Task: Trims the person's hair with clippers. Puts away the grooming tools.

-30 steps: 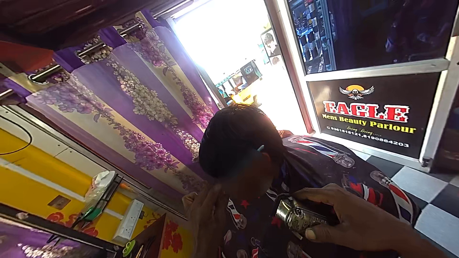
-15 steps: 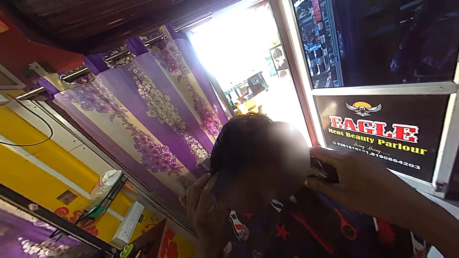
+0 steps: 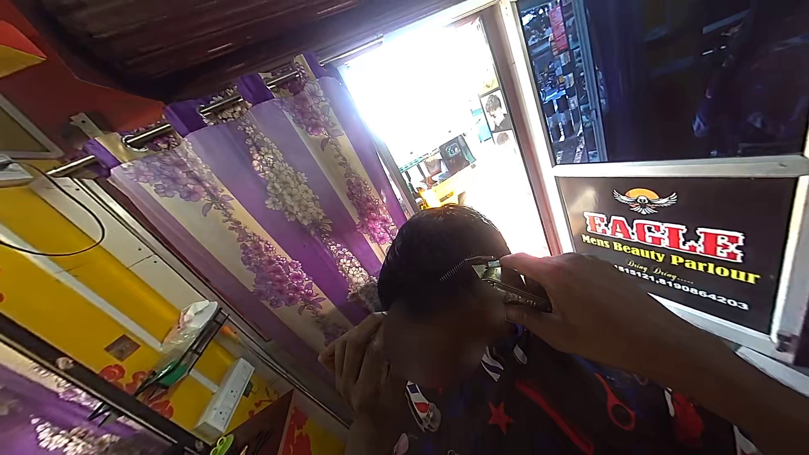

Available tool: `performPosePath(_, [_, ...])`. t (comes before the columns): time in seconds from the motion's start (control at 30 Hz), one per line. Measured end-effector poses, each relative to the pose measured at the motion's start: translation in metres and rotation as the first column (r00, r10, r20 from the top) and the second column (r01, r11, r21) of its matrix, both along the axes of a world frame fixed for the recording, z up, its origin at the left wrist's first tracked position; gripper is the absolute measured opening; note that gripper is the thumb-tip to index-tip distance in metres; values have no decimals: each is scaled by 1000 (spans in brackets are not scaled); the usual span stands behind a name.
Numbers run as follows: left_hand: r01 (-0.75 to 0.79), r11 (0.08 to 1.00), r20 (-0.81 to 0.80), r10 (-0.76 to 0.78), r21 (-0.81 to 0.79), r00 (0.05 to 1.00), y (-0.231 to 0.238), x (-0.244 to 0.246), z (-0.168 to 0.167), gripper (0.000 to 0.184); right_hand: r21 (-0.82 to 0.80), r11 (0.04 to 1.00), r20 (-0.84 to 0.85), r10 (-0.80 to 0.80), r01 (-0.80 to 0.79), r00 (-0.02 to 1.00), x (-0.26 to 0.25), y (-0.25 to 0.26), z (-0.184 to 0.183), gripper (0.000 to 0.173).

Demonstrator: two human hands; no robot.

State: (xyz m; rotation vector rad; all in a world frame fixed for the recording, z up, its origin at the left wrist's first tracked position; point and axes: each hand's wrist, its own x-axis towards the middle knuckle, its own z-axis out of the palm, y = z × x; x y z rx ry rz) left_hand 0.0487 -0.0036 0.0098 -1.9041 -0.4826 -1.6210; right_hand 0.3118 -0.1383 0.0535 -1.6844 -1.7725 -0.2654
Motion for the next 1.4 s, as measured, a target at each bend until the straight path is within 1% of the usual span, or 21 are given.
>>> performPosePath(0.13, [6, 1000, -5, -6, -4, 1000, -2, -1, 2, 19, -28, 999, 13, 21, -21, 1000, -7, 0, 4, 42])
performPosePath(0.3, [2, 1000, -11, -2, -2, 1000, -4, -1, 2, 18, -22, 999, 35, 40, -40, 999, -13, 2, 3, 44])
performPosePath(0.43, [5, 1000, -4, -5, 0, 1000, -3, 0, 1, 17, -141, 987, -12, 69, -70, 998, -20, 0, 11, 44])
performPosePath(0.5, [8, 1000, -8, -8, 0, 1000, -4, 0, 0, 17, -159, 982, -34, 102, -106, 994, -26, 2, 12, 44])
performPosePath(0.57, [29, 1000, -7, -29, -1, 1000, -4, 1, 0, 17, -144, 973, -46, 177, -182, 983, -34, 6, 7, 44])
performPosePath(0.63, [66, 997, 25, -65, -34, 998, -8, 1, 2, 21, -200, 929, -87, 299, -311, 950, -41, 7, 2, 47])
performPosePath(0.7, [102, 990, 106, -91, -102, 990, -14, 2, 7, 27, -277, 863, -139, 399, -422, 906, -45, 6, -7, 50])
performPosePath(0.77, [111, 974, 135, -86, -198, 987, -19, 0, 15, 33, -340, 816, -165, 436, -467, 884, -47, 3, -19, 54])
performPosePath(0.83, [82, 953, 79, -61, -291, 995, -16, -5, 20, 34, -387, 796, -176, 432, -466, 884, -46, -1, -35, 55])
performPosePath(0.9, [48, 931, -20, -59, -362, 998, -11, -9, 20, 31, -408, 790, -197, 413, -458, 889, -42, -4, -48, 53])
performPosePath(1.0, [0, 917, -134, -58, -399, 989, -5, -9, 9, 30, -370, 813, -235, 386, -450, 892, -32, -8, -63, 54])
performPosePath(1.13, [-15, 928, -173, -53, -373, 984, -7, -4, -3, 31, -340, 840, -279, 339, -423, 898, -19, -15, -71, 57])
performPosePath(1.23, [-60, 943, -212, -12, -327, 977, -12, -3, -7, 29, -334, 852, -301, 309, -403, 902, -10, -20, -75, 57])
performPosePath(1.33, [-102, 947, -258, 21, -305, 966, -18, -3, -12, 29, -308, 875, -299, 284, -374, 911, -1, -23, -77, 55])
performPosePath(1.4, [-103, 941, -267, 13, -324, 964, -19, -5, -19, 28, -271, 899, -280, 268, -344, 922, 6, -25, -77, 55])
